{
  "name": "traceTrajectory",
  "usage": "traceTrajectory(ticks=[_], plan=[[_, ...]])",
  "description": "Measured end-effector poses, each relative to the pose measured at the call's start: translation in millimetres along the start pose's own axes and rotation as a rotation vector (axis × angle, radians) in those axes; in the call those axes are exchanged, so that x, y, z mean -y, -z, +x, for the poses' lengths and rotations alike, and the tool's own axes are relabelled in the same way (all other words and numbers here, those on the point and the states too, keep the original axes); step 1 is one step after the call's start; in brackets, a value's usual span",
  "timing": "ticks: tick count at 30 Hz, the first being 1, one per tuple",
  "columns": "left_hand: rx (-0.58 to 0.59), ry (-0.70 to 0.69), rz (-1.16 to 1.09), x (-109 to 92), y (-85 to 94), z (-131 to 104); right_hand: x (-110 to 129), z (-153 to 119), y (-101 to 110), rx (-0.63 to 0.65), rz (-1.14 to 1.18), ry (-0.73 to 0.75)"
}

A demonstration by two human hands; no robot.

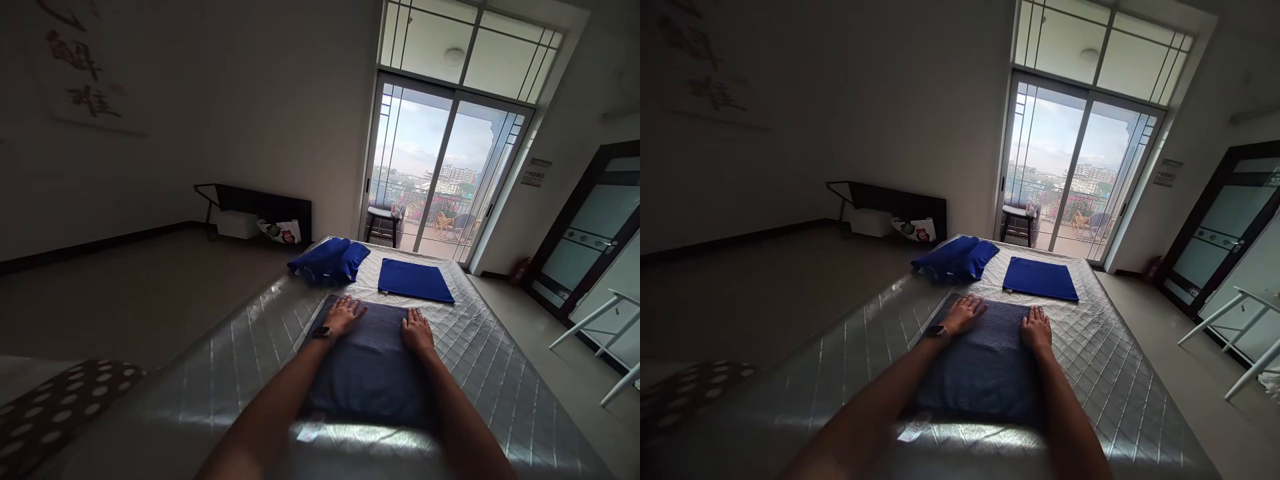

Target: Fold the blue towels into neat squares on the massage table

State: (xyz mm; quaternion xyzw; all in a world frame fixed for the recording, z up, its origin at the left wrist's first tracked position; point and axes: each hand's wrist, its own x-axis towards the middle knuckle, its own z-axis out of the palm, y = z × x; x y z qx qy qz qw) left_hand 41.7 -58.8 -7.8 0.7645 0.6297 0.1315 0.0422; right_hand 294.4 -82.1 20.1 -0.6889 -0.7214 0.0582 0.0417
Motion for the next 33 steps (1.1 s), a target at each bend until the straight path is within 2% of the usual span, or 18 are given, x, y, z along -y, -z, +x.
traceTrajectory(ticks=[2, 5, 9, 13, 20, 22, 25, 28, 30, 31, 33], plan=[[0.006, 0.113, 0.016, 17.5, 7.1, -9.2, 0.1, 0.1, 0.0, 0.003, -0.005, -0.005], [0.016, 0.183, 0.032, 30.4, 12.6, -18.9, 0.3, 0.5, 1.7, 0.013, -0.019, -0.010], [0.018, 0.202, 0.041, 26.6, 14.4, -21.2, -1.3, -1.9, 9.0, 0.035, -0.042, -0.004], [0.011, 0.211, 0.038, 20.2, 15.6, -21.3, -4.8, -15.2, 12.9, 0.019, -0.066, 0.011], [-0.018, 0.213, 0.058, 17.1, 26.9, -24.1, -2.0, -41.9, -0.7, -0.005, -0.033, 0.073], [-0.048, 0.207, 0.073, 4.2, 33.3, -22.9, -1.1, -41.9, -2.9, -0.004, -0.013, 0.066], [-0.123, 0.107, 0.085, -39.6, 32.9, -23.4, -1.7, -38.9, -4.6, 0.006, 0.012, 0.054], [-0.146, -0.093, 0.067, -97.8, 12.1, -29.4, -4.0, -37.4, -6.5, -0.001, 0.002, 0.056], [-0.122, -0.197, 0.046, -127.2, -7.6, -34.6, -5.6, -37.5, -7.7, -0.009, -0.022, 0.071], [-0.103, -0.227, 0.034, -135.8, -16.6, -36.9, -6.1, -37.5, -8.2, -0.008, -0.033, 0.077], [-0.067, -0.249, 0.012, -139.3, -29.4, -40.8, -6.3, -37.1, -8.6, 0.002, -0.042, 0.077]])
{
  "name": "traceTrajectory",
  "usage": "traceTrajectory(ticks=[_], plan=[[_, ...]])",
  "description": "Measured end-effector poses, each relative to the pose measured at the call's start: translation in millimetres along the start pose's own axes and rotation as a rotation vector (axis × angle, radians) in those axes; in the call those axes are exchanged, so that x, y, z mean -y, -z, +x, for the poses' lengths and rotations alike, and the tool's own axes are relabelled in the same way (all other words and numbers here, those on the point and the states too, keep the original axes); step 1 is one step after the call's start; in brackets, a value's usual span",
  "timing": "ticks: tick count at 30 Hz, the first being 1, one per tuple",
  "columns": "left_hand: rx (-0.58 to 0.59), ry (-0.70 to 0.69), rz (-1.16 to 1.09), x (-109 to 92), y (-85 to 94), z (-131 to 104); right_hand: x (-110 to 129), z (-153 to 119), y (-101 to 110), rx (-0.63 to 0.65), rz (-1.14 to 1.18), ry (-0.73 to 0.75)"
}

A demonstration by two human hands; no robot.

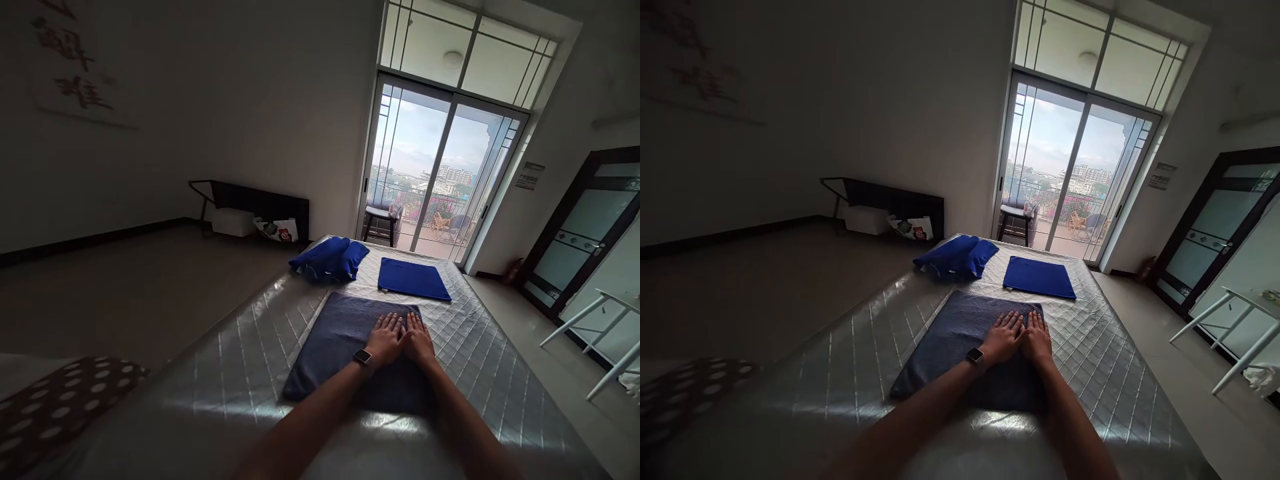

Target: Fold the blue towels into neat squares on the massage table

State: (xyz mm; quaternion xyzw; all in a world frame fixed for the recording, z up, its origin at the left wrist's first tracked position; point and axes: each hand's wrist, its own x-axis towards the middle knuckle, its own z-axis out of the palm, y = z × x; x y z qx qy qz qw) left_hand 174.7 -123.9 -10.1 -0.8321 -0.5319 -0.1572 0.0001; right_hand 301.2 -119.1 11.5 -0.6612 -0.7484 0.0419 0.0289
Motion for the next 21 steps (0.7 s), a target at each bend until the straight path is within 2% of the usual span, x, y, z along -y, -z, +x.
traceTrajectory(ticks=[3, 8, 11, 15, 19, 21], plan=[[0.029, 0.036, -0.016, 21.7, -1.8, -13.2, 1.5, 0.8, 0.8, -0.003, 0.020, -0.021], [0.079, 0.211, 0.015, 89.3, 23.7, -61.9, 5.1, -1.5, 3.6, -0.041, 0.049, -0.037], [0.083, 0.300, 0.036, 119.2, 36.7, -94.4, 6.8, -3.4, 5.8, -0.050, 0.040, -0.028], [0.044, 0.321, 0.051, 127.6, 43.3, -114.3, 10.2, -8.4, 9.9, -0.068, 0.018, -0.055], [0.059, 0.343, 0.051, 121.3, 44.2, -112.4, 10.1, -23.6, 10.7, -0.118, -0.020, -0.121], [0.069, 0.339, 0.056, 119.8, 43.0, -111.2, 7.3, -33.4, 7.9, -0.085, -0.022, -0.099]])
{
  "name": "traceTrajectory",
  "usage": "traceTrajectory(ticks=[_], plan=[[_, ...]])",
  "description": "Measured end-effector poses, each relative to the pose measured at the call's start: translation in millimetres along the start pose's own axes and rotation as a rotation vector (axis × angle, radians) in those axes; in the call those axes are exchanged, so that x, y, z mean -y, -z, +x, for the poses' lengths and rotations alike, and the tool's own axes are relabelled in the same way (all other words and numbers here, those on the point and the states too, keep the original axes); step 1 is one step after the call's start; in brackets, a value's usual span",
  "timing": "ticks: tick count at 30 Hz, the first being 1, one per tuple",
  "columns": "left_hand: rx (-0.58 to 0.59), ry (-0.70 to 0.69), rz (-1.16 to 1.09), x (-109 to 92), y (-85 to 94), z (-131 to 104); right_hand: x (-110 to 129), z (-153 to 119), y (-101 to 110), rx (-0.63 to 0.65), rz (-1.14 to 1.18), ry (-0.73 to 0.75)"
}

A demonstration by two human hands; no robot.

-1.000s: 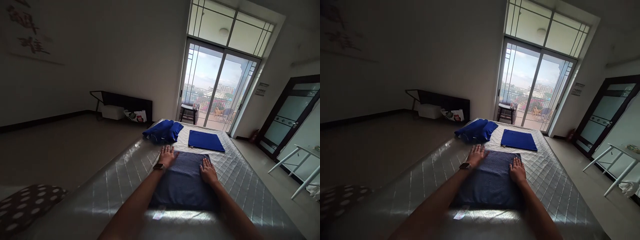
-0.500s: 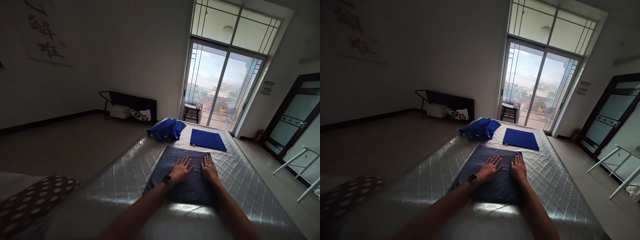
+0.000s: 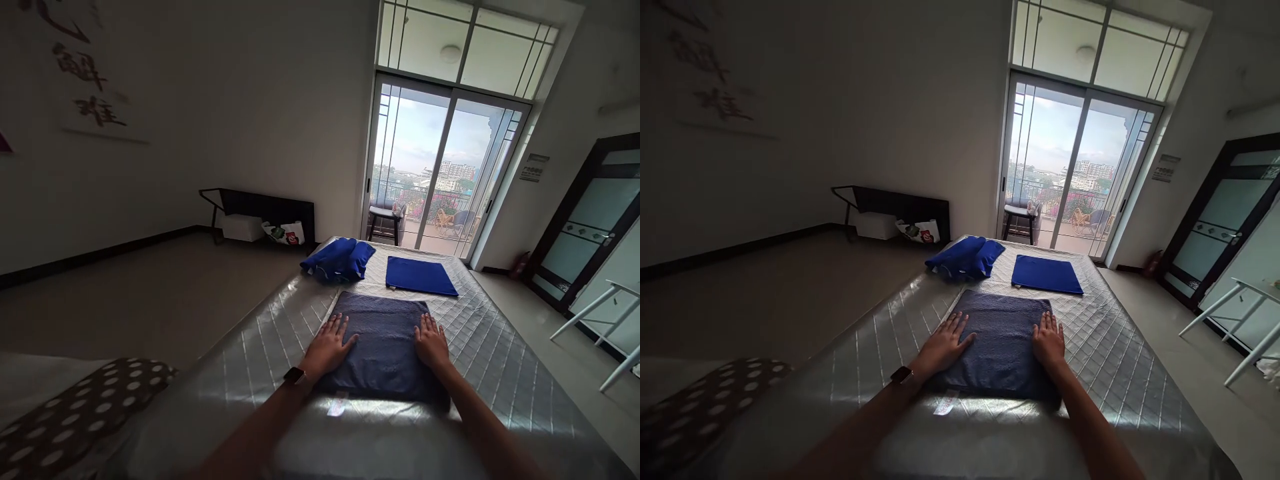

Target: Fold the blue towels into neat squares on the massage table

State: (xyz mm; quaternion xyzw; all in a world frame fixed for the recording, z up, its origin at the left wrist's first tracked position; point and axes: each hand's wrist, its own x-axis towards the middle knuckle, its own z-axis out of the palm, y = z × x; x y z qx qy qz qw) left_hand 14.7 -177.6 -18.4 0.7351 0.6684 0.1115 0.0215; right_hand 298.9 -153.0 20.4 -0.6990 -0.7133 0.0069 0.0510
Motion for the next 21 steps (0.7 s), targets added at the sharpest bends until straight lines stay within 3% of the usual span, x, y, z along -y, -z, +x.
traceTrajectory(ticks=[3, 6, 9, 11, 13, 15, 18, 21], plan=[[-0.017, -0.004, 0.009, 0.9, -3.5, -0.8, -5.9, -11.8, -4.5, 0.073, 0.017, 0.049], [-0.023, -0.017, 0.018, 5.9, -2.2, -0.4, -7.2, -17.8, -6.1, 0.068, 0.040, 0.052], [0.090, 0.006, 0.047, 8.3, 11.2, 6.9, -4.2, -19.6, -4.5, 0.054, 0.065, 0.035], [0.151, 0.021, 0.058, -1.1, 23.5, 14.6, -2.1, -20.0, -3.1, 0.055, 0.082, 0.030], [0.140, -0.023, 0.046, -24.8, 30.7, 21.1, -0.9, -20.2, -2.4, 0.053, 0.096, 0.026], [0.100, -0.129, 0.020, -60.8, 27.4, 24.1, -1.0, -20.5, -2.1, 0.048, 0.106, 0.022], [0.057, -0.334, -0.023, -116.6, 6.7, 23.5, -2.7, -21.2, -1.0, 0.059, 0.094, 0.036], [0.024, -0.474, -0.065, -142.4, -11.3, 22.2, -3.7, -21.6, 1.0, 0.077, 0.064, 0.057]])
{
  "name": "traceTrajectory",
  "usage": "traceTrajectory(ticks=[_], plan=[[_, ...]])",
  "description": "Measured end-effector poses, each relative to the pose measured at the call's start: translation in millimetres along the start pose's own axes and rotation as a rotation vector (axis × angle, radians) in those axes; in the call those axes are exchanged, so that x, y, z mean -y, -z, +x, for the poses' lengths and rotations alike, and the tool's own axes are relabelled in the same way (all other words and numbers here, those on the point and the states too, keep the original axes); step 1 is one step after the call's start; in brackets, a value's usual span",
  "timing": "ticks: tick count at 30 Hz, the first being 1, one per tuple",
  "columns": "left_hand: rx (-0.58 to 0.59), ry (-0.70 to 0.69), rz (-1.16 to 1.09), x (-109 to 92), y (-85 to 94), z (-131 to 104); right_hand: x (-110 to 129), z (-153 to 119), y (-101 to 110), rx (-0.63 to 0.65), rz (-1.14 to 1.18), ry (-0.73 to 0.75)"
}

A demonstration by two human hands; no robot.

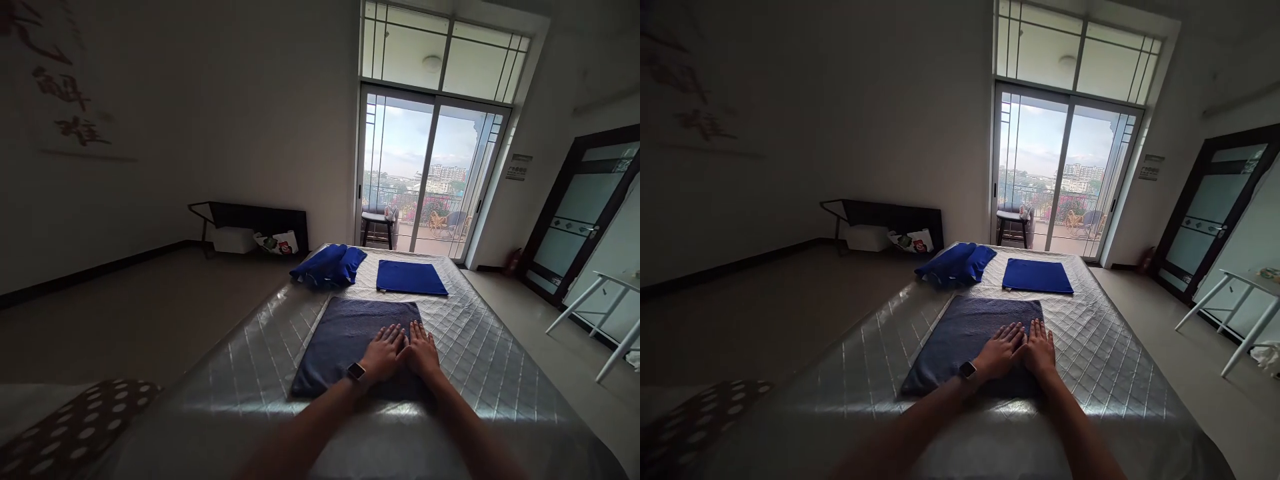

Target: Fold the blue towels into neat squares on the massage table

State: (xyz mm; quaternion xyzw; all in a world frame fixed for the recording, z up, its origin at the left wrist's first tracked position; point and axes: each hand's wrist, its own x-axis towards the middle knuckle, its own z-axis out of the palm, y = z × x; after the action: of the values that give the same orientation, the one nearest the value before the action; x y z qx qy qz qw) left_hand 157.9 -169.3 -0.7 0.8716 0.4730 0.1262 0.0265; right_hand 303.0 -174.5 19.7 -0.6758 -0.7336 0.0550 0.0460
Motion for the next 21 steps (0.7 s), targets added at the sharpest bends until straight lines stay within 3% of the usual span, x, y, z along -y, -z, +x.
traceTrajectory(ticks=[4, 8, 11, 15, 21], plan=[[0.030, 0.137, -0.006, 23.2, 3.2, -20.4, 1.1, 1.4, -0.6, -0.016, 0.007, -0.024], [0.050, 0.291, 0.016, 65.2, 19.8, -72.2, 1.7, 3.4, -3.7, -0.025, 0.019, -0.031], [0.053, 0.405, 0.046, 84.9, 25.5, -108.8, 2.8, 4.0, -1.9, -0.025, 0.005, -0.025], [-0.021, 0.440, 0.062, 89.3, 22.4, -130.0, 5.6, -1.4, 5.7, -0.015, -0.049, -0.035], [-0.088, 0.443, 0.060, 82.7, 17.7, -127.6, 3.5, -45.1, 1.2, 0.007, -0.111, 0.015]])
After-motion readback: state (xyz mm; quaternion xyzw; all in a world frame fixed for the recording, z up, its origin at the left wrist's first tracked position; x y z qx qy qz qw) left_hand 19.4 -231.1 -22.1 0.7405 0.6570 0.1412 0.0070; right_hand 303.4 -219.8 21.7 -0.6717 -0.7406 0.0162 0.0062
